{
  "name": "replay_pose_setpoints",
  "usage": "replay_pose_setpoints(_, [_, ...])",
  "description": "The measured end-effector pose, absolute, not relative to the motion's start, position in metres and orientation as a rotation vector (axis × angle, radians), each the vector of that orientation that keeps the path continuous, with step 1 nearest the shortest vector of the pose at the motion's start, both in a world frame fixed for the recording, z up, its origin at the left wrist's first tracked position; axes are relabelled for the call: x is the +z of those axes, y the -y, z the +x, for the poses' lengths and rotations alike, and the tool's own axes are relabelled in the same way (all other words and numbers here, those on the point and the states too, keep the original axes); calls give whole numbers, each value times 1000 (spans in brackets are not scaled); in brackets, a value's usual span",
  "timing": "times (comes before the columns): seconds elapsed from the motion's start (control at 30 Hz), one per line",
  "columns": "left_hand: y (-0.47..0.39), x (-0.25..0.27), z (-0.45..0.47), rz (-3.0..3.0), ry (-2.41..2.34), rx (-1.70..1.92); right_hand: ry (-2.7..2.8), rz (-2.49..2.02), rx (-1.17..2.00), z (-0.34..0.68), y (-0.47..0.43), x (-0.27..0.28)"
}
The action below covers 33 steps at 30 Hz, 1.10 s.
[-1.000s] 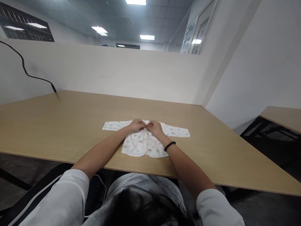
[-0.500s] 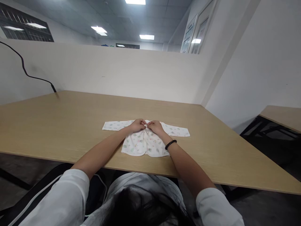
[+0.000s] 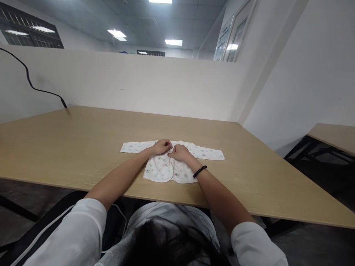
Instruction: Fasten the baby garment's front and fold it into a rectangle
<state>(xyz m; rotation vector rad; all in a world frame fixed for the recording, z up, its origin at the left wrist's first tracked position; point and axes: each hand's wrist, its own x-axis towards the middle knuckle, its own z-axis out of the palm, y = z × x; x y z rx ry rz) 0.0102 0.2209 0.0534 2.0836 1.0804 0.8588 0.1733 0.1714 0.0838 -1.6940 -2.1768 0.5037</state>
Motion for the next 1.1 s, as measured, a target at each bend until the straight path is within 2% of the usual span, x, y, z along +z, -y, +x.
replay_pose_setpoints(0.13, [-216, 66, 6, 2163, -1106, 766, 2163, -1720, 483, 178, -175, 89])
replay_pose_setpoints(0.43, [-204, 74, 15, 2428, -1010, 674, 1935, -1686, 890, 200, -183, 93])
replay_pose_setpoints(1.1, [-208, 68, 14, 2232, -1113, 567, 1929, -1523, 1022, 203, -185, 91])
